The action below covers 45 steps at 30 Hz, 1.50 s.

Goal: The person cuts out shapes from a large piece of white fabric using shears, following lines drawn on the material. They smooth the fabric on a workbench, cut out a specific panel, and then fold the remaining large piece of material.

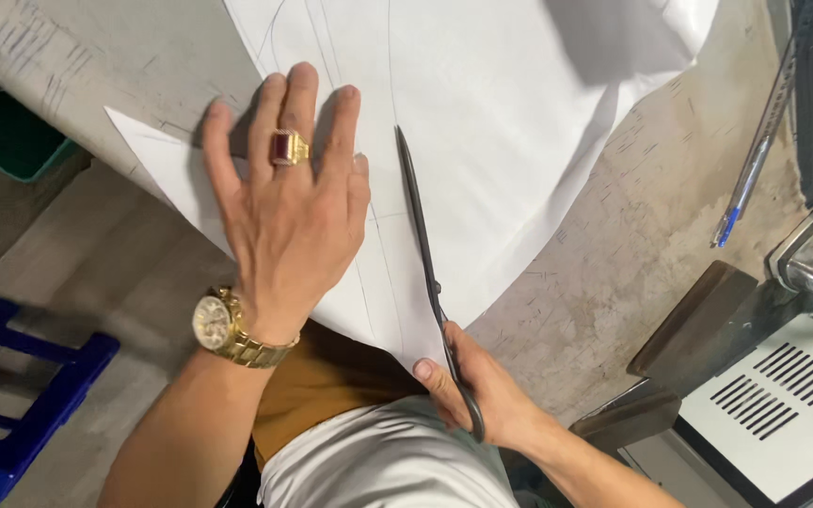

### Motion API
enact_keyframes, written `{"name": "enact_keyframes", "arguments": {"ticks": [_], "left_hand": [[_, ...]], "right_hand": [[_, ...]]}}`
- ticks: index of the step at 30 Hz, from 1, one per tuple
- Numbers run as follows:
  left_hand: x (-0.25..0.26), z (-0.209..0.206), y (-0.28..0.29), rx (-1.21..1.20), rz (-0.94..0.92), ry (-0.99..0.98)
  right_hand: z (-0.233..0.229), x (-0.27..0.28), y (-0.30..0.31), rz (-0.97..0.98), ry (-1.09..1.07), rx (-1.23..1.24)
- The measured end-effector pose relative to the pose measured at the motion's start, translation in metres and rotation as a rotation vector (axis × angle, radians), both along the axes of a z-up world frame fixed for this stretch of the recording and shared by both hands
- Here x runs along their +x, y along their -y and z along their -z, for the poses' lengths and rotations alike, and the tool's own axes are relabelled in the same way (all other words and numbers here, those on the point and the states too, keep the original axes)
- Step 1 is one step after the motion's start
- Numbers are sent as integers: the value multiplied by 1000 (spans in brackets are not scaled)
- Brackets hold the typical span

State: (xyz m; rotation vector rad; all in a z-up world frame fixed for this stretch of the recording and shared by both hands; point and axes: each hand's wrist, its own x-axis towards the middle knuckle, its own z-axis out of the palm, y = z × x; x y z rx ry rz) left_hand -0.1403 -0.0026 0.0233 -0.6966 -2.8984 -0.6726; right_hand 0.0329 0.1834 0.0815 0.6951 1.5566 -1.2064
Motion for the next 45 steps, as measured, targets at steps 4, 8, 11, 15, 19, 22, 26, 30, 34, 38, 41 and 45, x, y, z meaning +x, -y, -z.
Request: {"name": "enact_keyframes", "arguments": {"ticks": [4, 8, 11, 15, 19, 22, 26, 30, 34, 38, 41, 45], "left_hand": [[-40, 0, 13, -101, 201, 43], [-49, 5, 10, -105, 277, 258], [-50, 4, 10, -118, 277, 291], [-51, 5, 12, -84, 271, 261], [-51, 5, 12, -104, 270, 267], [-51, 5, 12, -115, 269, 283], [-52, 4, 11, -90, 265, 274], [-52, 4, 10, -116, 263, 283], [-52, 4, 10, -94, 260, 271], [-51, 3, 9, -88, 245, 297], [-53, 5, 11, -95, 239, 235], [-80, 3, 18, 25, 301, 83]], "right_hand": [[-3, 4, -5, 52, 105, -56], [-3, -1, -9, 9, 81, -59], [-5, -11, -5, -27, 106, -12], [-5, -27, 5, 49, 199, 17], [-6, -28, 10, 34, 212, 68], [0, -18, 8, -3, 121, 66], [0, -18, 11, 8, 118, 51], [2, -16, 12, -10, 127, 80], [5, -8, 11, -45, 60, 94], [5, -10, 12, -47, 8, 78], [-2, -22, 14, -3, 79, 39], [-3, -23, 10, 82, 166, -19]]}}
